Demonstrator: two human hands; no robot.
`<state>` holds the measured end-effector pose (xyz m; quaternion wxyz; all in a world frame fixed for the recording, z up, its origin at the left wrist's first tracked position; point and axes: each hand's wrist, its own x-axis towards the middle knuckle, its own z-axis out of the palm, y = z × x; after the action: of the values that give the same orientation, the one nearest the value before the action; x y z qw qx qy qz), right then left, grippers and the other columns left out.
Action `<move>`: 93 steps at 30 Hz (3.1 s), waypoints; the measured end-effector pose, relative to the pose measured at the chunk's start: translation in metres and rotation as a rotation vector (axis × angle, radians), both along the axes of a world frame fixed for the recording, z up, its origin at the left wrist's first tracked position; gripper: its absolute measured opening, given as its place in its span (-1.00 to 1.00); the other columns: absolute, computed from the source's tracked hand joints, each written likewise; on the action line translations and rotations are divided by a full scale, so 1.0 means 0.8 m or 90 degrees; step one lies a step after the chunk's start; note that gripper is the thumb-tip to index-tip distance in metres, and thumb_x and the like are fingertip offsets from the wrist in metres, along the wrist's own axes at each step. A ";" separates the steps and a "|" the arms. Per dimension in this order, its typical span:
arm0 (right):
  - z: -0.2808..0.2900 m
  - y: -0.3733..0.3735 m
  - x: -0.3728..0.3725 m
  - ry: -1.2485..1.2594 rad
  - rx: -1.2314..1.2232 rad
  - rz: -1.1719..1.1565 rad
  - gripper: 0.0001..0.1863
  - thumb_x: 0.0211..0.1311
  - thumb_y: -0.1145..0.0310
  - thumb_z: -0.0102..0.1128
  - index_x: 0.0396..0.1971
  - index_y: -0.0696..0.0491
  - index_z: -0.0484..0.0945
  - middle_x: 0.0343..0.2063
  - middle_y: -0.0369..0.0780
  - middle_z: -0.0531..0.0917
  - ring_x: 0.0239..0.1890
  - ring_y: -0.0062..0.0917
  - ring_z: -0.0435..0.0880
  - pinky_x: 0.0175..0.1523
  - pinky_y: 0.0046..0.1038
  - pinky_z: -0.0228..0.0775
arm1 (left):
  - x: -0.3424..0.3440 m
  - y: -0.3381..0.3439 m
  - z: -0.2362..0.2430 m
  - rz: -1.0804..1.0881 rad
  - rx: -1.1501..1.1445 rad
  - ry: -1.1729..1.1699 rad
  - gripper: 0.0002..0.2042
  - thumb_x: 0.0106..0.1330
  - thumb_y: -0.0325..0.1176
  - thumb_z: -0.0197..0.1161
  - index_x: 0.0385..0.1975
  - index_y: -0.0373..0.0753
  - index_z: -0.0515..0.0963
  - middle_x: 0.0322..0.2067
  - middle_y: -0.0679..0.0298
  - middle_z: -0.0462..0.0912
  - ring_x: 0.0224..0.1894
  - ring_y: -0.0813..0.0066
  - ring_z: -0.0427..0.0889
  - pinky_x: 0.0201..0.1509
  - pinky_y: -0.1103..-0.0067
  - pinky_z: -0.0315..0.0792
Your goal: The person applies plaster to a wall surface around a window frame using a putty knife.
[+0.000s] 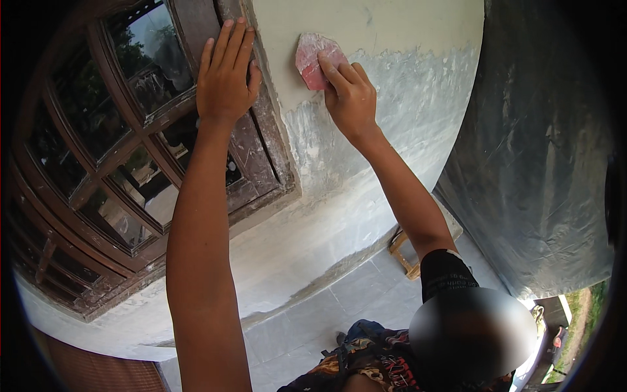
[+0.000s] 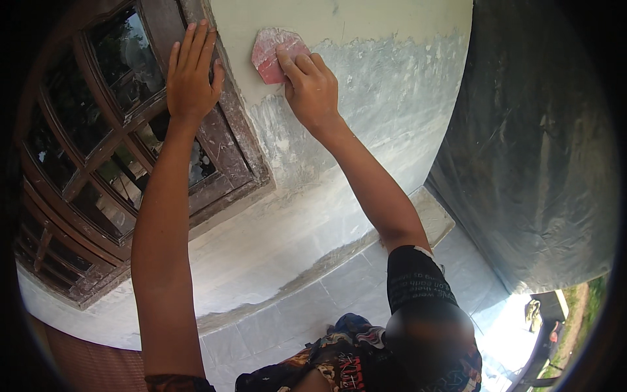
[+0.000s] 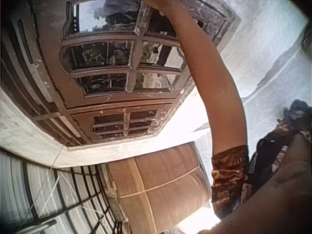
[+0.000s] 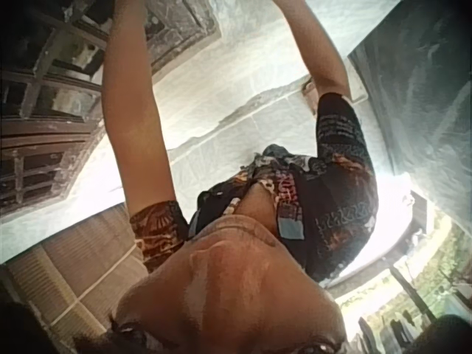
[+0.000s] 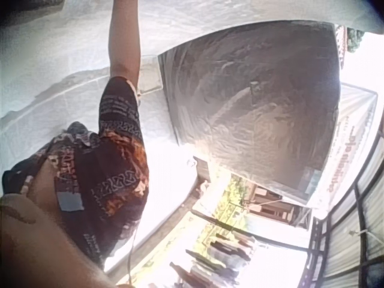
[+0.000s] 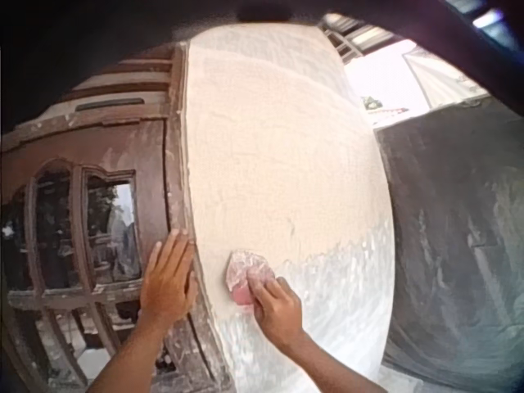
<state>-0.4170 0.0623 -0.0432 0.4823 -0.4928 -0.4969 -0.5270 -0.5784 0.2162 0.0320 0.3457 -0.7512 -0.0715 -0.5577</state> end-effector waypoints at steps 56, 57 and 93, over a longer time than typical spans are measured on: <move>-0.058 -0.010 -0.043 0.160 0.020 0.144 -0.32 -0.16 0.75 0.27 0.14 0.15 0.56 -0.56 -0.24 0.47 -0.52 -0.46 0.42 -0.42 -0.43 0.34 | 0.001 0.005 -0.001 0.052 0.037 -0.004 -0.47 0.31 -0.31 0.13 0.32 -0.13 0.40 0.42 0.32 0.30 0.47 0.33 0.22 0.49 0.21 0.13; -0.050 -0.002 -0.021 0.146 0.045 0.092 -0.35 -0.13 0.75 0.26 0.12 0.15 0.56 -0.56 -0.24 0.48 -0.51 -0.46 0.42 -0.40 -0.44 0.35 | 0.001 0.005 -0.001 0.046 0.038 -0.006 -0.47 0.30 -0.31 0.13 0.32 -0.13 0.40 0.42 0.32 0.29 0.47 0.33 0.22 0.49 0.21 0.13; -0.047 0.057 -0.100 0.368 0.035 -0.034 -0.58 -0.03 0.60 0.25 -0.06 0.23 0.53 -0.49 -0.03 0.60 -0.39 -0.12 0.63 -0.26 -0.18 0.47 | -0.016 0.019 0.033 -0.085 0.127 0.079 -0.58 0.24 -0.37 0.16 0.11 -0.34 0.53 0.25 0.14 0.49 0.37 0.23 0.36 0.40 0.23 0.24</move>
<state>-0.4971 0.1077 -0.0807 0.6029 -0.6221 -0.3118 -0.3903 -0.5914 0.2312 0.0585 0.3845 -0.7494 0.0560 -0.5361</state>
